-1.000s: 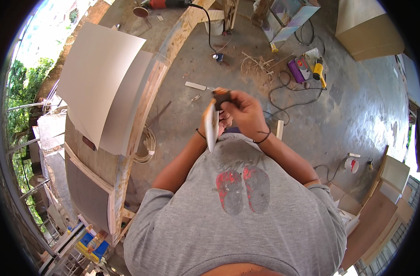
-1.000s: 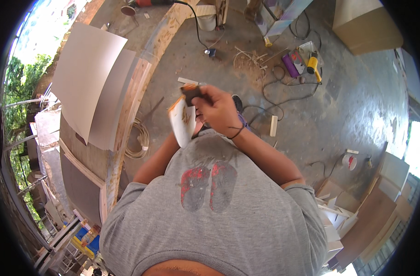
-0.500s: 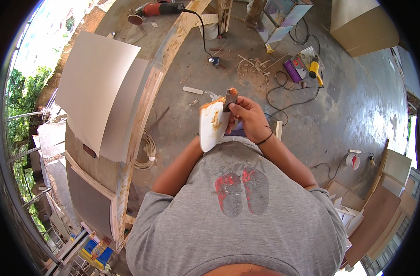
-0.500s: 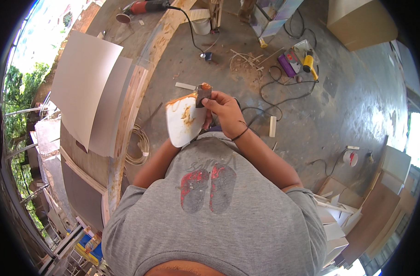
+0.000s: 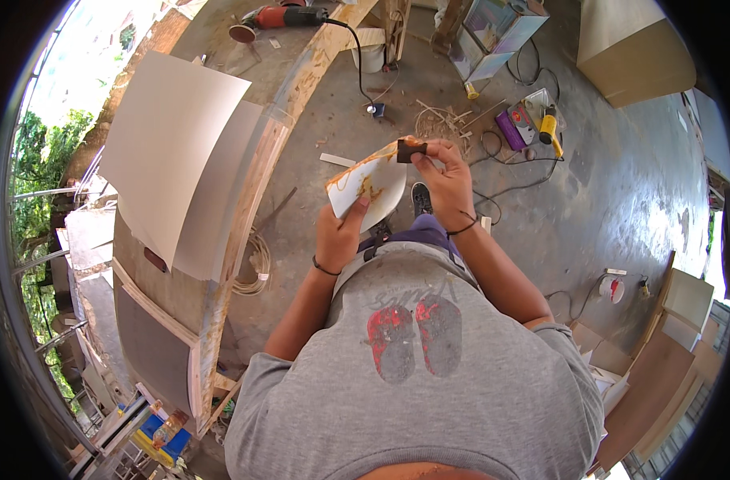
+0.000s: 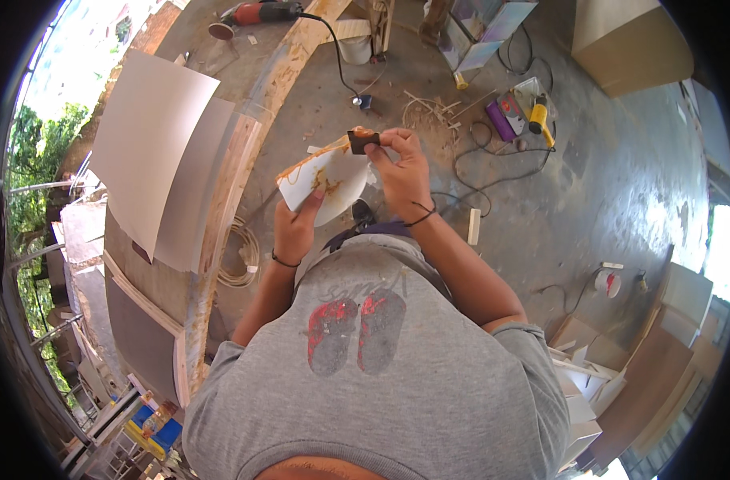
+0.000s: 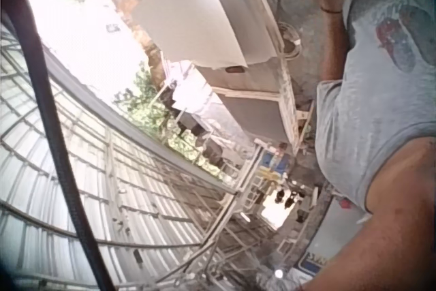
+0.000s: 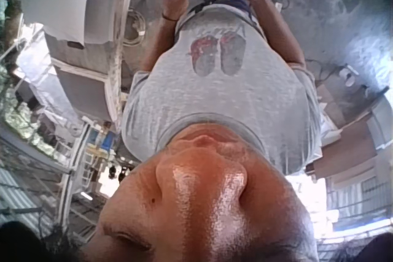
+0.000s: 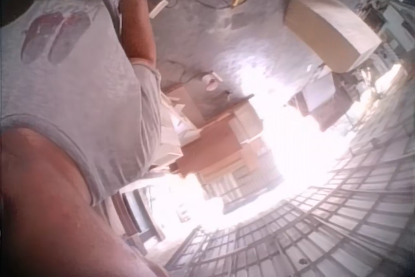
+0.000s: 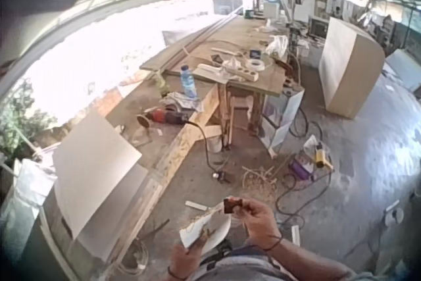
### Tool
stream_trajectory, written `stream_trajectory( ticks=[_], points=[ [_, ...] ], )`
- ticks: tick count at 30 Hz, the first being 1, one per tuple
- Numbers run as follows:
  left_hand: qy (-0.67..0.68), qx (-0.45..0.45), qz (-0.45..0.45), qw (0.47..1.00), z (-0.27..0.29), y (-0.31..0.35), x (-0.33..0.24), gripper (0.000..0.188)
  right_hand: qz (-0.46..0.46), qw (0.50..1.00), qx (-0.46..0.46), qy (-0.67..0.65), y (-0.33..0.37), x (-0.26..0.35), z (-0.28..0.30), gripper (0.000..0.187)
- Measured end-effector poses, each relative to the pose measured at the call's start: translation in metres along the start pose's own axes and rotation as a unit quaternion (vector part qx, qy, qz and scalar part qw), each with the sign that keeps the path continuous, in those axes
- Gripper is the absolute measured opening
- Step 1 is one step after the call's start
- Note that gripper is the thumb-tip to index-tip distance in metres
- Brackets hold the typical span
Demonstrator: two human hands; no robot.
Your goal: The person cleans adhesive residue from a plastic spatula using a small scraper tool, turning the spatula over and using their fingers to pick off remaining pieces.
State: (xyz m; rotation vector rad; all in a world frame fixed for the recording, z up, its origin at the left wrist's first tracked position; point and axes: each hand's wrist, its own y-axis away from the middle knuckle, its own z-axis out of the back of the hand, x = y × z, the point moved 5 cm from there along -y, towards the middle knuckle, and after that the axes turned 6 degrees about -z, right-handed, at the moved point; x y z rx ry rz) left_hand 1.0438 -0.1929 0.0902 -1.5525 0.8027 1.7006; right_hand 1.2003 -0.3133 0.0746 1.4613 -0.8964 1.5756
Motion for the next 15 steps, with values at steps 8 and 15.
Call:
stream_trajectory(
  ticks=[8,15],
  points=[
    [-0.066,0.042,-0.074,0.994,-0.009,-0.001,-0.021,0.025,-0.167,0.978,0.115,-0.059,-0.007,0.001,-0.003,0.013],
    [-0.074,0.057,-0.037,0.995,-0.015,-0.003,-0.007,0.018,-0.146,0.98,0.133,-0.009,0.006,0.008,-0.021,0.012]
  ],
)
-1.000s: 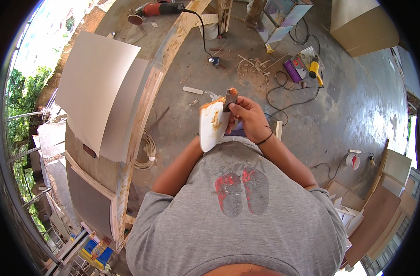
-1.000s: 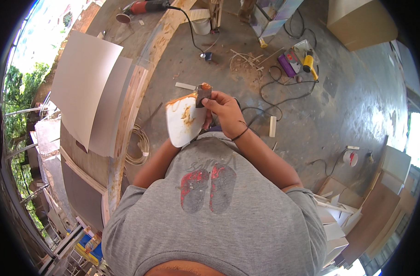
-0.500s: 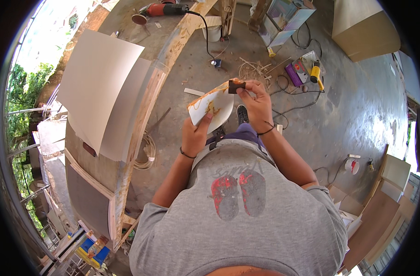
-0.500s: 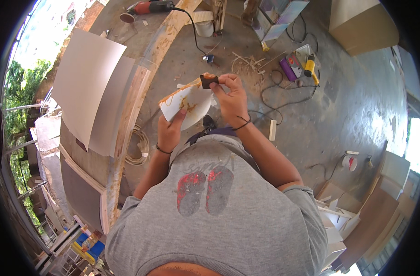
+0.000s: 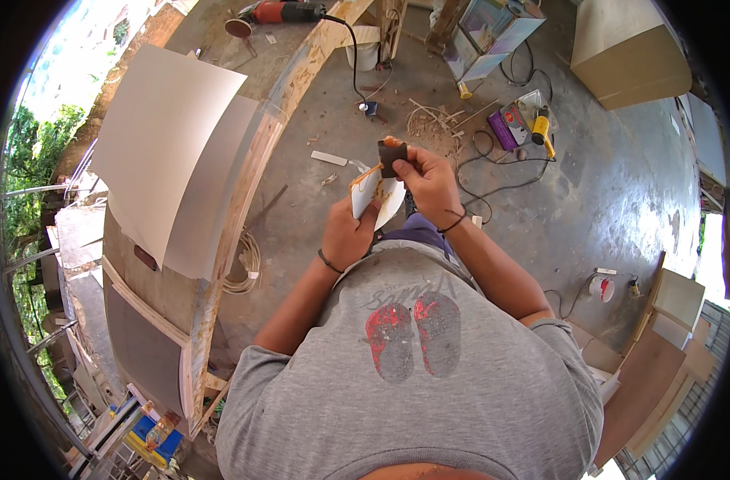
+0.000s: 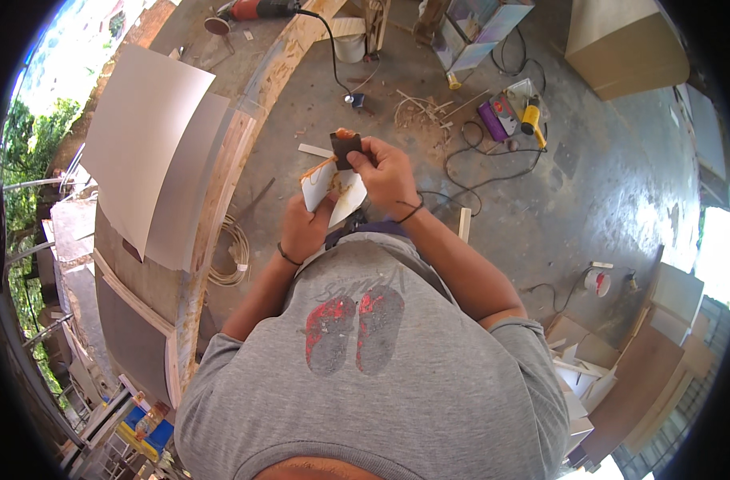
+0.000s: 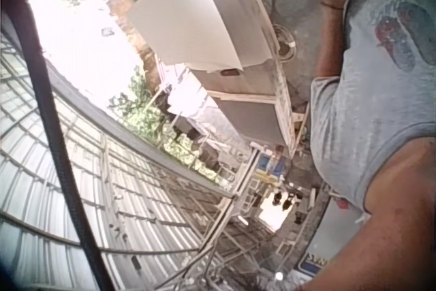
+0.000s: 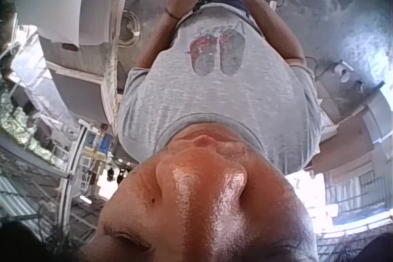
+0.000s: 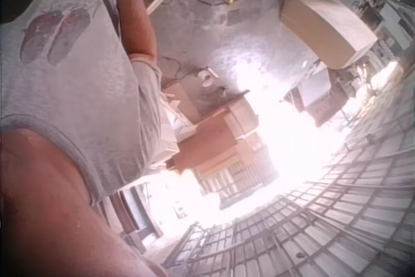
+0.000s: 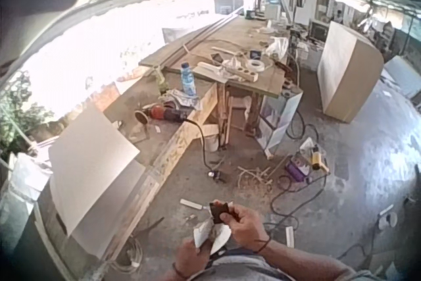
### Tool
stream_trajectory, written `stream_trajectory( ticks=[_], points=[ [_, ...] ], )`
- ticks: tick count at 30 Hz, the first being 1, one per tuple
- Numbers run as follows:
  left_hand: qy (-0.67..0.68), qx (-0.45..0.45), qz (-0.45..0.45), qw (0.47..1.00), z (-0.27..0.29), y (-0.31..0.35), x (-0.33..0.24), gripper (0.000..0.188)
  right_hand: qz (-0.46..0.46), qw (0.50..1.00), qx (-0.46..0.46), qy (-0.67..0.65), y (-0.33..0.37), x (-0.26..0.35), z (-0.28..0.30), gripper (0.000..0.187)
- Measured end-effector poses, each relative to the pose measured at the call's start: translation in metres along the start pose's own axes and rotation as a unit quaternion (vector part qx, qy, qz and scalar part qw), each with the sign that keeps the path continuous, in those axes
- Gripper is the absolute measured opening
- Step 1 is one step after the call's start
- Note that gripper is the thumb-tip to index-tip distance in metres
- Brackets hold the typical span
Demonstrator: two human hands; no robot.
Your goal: The person cleans adhesive residue from a plastic spatula using a small scraper tool, turning the spatula over and using their fingers to pick off remaining pieces.
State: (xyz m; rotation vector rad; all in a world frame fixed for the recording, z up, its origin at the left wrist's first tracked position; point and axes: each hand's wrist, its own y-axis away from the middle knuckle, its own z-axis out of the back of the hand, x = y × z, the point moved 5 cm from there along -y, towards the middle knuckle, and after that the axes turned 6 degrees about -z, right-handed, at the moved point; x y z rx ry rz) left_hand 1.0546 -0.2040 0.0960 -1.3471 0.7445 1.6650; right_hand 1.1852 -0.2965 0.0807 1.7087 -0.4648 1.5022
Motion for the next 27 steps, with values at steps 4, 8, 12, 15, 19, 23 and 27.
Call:
stream_trajectory(
  ticks=[4,8,12,15,19,23,27],
  points=[
    [-0.011,0.014,-0.021,1.0,-0.002,-0.001,0.004,0.026,0.014,1.0,-0.011,0.022,0.002,0.001,-0.007,0.012],
    [-0.031,0.013,-0.03,0.999,0.001,-0.005,0.003,0.026,0.015,0.999,-0.006,-0.029,0.001,-0.003,-0.016,0.012],
    [-0.05,-0.003,-0.037,0.998,0.003,-0.007,0.009,0.019,-0.004,1.0,0.002,0.004,0.002,-0.004,-0.022,0.013],
    [-0.056,-0.01,-0.03,0.998,0.003,-0.008,0.017,0.017,0.002,1.0,0.011,-0.01,-0.001,-0.012,-0.027,0.013],
    [-0.055,0.019,-0.024,0.998,0.002,-0.008,0.023,0.018,0.018,1.0,0.014,-0.013,0.0,-0.011,-0.036,0.014],
    [-0.077,0.006,-0.053,0.996,0.001,-0.008,0.028,0.022,0.031,0.999,0.006,0.033,-0.001,-0.011,-0.037,0.015],
    [-0.09,-0.001,-0.054,0.995,0.001,-0.009,0.034,0.026,0.028,0.998,0.007,0.048,-0.003,-0.015,-0.037,0.015]
  ],
)
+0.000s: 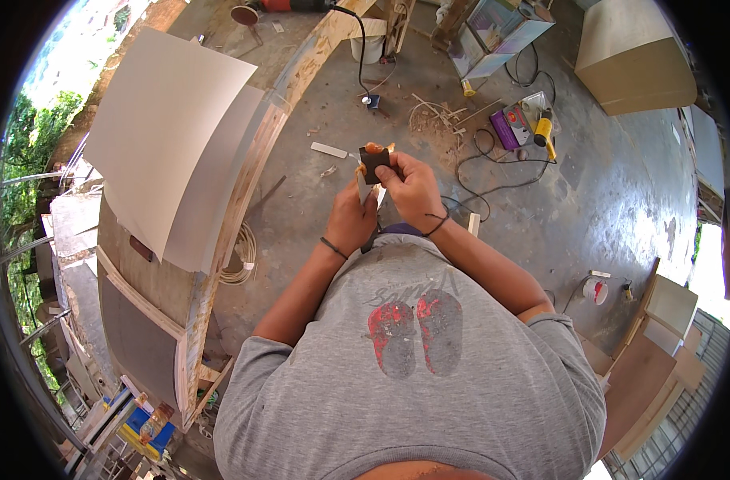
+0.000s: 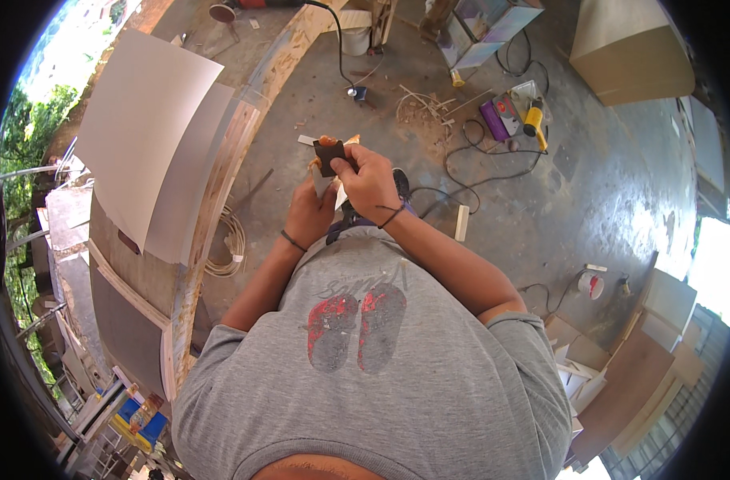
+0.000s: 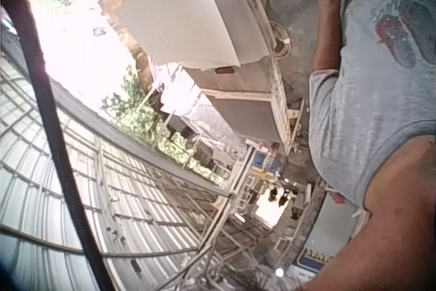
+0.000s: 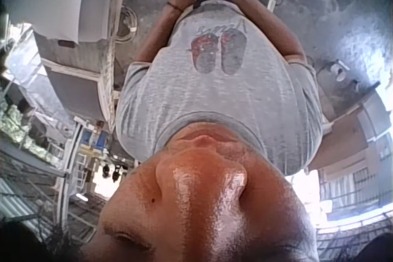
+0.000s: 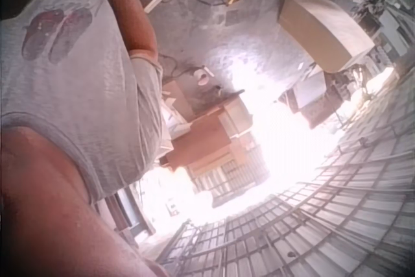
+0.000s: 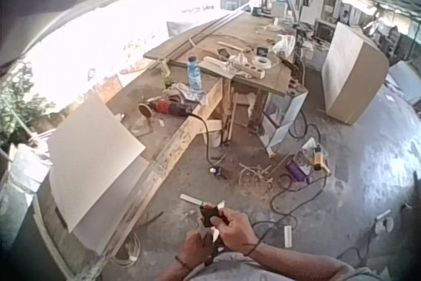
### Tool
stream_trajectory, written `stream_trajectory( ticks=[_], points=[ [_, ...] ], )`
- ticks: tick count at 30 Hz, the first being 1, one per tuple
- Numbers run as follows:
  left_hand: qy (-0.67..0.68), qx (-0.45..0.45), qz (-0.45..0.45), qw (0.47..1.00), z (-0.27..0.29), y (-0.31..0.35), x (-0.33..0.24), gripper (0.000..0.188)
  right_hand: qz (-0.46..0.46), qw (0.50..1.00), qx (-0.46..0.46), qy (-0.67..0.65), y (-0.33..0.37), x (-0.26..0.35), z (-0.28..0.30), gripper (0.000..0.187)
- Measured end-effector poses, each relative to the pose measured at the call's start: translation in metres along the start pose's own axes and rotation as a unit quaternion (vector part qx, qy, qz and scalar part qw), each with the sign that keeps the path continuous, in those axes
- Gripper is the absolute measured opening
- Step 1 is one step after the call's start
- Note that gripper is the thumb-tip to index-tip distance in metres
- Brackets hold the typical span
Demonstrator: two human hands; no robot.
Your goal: The person cleans adhesive residue from a plastic spatula using a small scraper tool, turning the spatula over and using their fingers to pick off remaining pieces.
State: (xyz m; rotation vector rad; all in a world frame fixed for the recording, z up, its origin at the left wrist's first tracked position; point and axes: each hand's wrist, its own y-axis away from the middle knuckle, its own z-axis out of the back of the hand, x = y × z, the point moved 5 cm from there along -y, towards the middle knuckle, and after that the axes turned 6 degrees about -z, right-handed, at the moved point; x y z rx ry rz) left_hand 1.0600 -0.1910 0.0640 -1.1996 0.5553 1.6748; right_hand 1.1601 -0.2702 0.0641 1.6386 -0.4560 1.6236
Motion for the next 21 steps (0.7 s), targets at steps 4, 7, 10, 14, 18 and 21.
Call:
stream_trajectory(
  ticks=[4,7,10,14,18,21],
  points=[
    [0.0,0.015,0.018,1.0,-0.001,-0.003,-0.003,0.028,-0.024,0.999,0.018,-0.032,-0.003,-0.01,-0.001,0.015],
    [-0.08,0.145,0.145,0.975,-0.019,0.007,0.024,0.029,-0.028,0.999,0.018,-0.033,0.006,0.002,-0.01,0.015],
    [-0.023,0.052,0.135,0.989,-0.023,0.007,0.033,0.039,0.019,0.999,-0.03,0.024,0.017,0.02,-0.004,0.015],
    [0.059,-0.034,0.099,0.993,-0.015,0.001,0.042,0.053,0.041,0.994,-0.092,-0.034,0.024,0.046,0.026,0.013],
    [0.192,-0.05,0.147,0.969,-0.011,0.003,0.042,0.043,0.084,0.981,-0.136,-0.107,0.015,0.06,0.055,0.012],
    [0.255,-0.066,0.186,0.946,-0.008,0.005,0.039,0.028,0.068,0.981,-0.145,-0.112,0.008,0.064,0.072,0.012]
  ],
)
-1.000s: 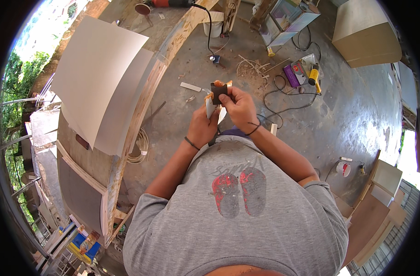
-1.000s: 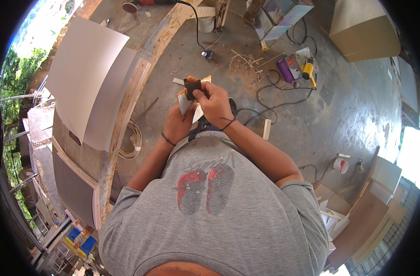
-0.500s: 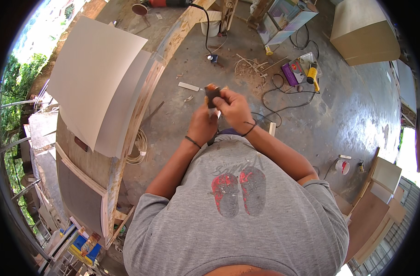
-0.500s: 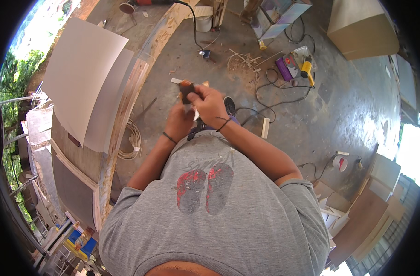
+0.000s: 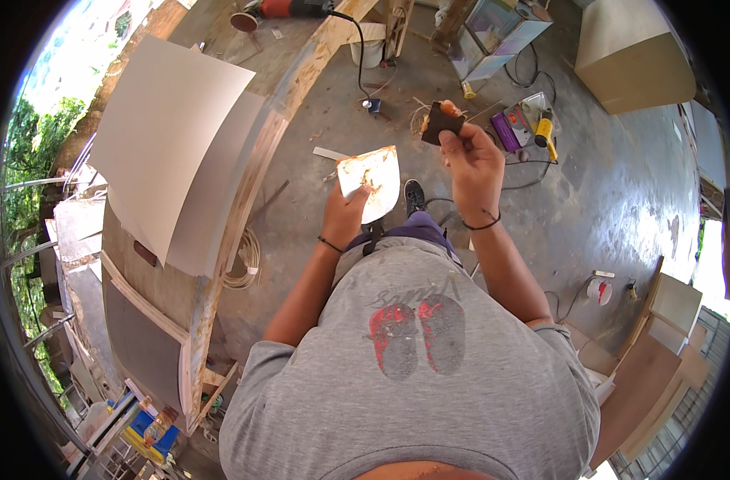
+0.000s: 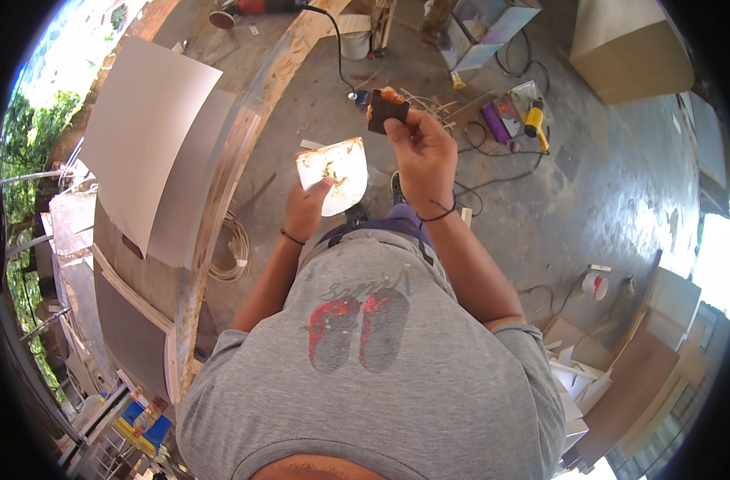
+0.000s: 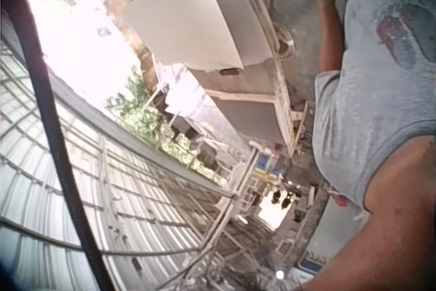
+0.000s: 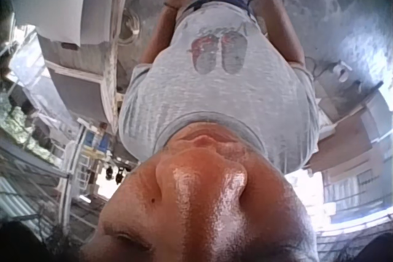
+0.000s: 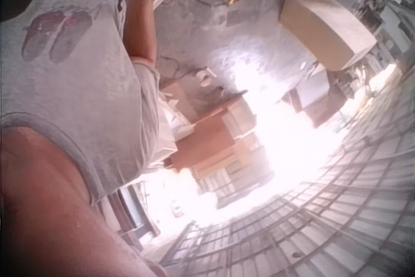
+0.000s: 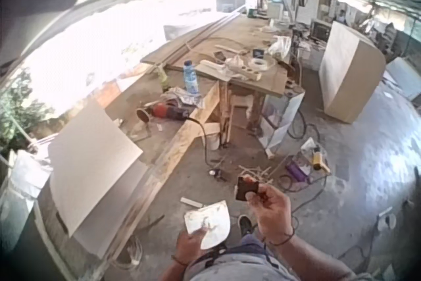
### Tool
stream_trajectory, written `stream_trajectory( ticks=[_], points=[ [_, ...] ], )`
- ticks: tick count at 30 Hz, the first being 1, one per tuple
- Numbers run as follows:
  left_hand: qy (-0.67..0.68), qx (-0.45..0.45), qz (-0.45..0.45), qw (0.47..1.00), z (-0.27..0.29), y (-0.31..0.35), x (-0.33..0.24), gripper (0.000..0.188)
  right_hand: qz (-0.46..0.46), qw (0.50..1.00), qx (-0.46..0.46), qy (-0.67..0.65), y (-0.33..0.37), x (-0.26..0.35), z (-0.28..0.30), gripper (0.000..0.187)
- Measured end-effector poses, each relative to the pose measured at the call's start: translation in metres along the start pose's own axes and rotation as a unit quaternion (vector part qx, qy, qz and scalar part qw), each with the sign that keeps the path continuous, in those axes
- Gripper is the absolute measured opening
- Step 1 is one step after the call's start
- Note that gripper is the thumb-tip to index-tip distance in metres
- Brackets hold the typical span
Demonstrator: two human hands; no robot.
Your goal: The person cleans adhesive residue from a plastic spatula using a small scraper tool, turning the spatula over and using their fingers to pick off remaining pieces.
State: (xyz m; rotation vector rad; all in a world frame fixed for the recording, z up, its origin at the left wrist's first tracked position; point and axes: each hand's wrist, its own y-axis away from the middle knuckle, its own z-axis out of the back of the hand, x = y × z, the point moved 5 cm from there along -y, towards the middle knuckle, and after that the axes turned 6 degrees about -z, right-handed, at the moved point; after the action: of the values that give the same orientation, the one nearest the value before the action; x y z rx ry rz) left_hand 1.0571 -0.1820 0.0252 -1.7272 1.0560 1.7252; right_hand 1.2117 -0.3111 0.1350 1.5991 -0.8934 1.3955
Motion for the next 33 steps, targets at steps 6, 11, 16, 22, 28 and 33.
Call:
stream_trajectory(
  ticks=[6,11,16,22,28,33],
  points=[
    [0.075,0.034,0.022,0.996,0.005,0.004,-0.012,0.031,-0.05,0.998,-0.011,0.035,-0.012,-0.044,0.015,0.013],
    [-0.068,0.053,-0.168,0.982,-0.007,0.012,-0.058,0.027,-0.132,0.991,-0.016,0.005,-0.012,-0.081,0.013,0.015],
    [-0.189,0.122,-0.283,0.933,-0.012,0.015,-0.068,0.032,-0.107,0.993,0.044,0.011,-0.022,-0.074,0.014,0.014],
    [-0.208,0.165,-0.316,0.911,-0.016,0.018,-0.076,0.037,-0.124,0.988,0.087,0.015,-0.021,-0.076,0.011,0.012],
    [-0.196,0.162,-0.299,0.92,-0.018,0.017,-0.07,0.036,-0.141,0.986,0.086,-0.039,-0.013,-0.086,0.005,0.011],
    [-0.186,0.143,-0.264,0.936,-0.016,0.009,-0.054,0.039,-0.131,0.986,0.101,0.003,-0.002,-0.078,-0.007,0.012]
  ],
)
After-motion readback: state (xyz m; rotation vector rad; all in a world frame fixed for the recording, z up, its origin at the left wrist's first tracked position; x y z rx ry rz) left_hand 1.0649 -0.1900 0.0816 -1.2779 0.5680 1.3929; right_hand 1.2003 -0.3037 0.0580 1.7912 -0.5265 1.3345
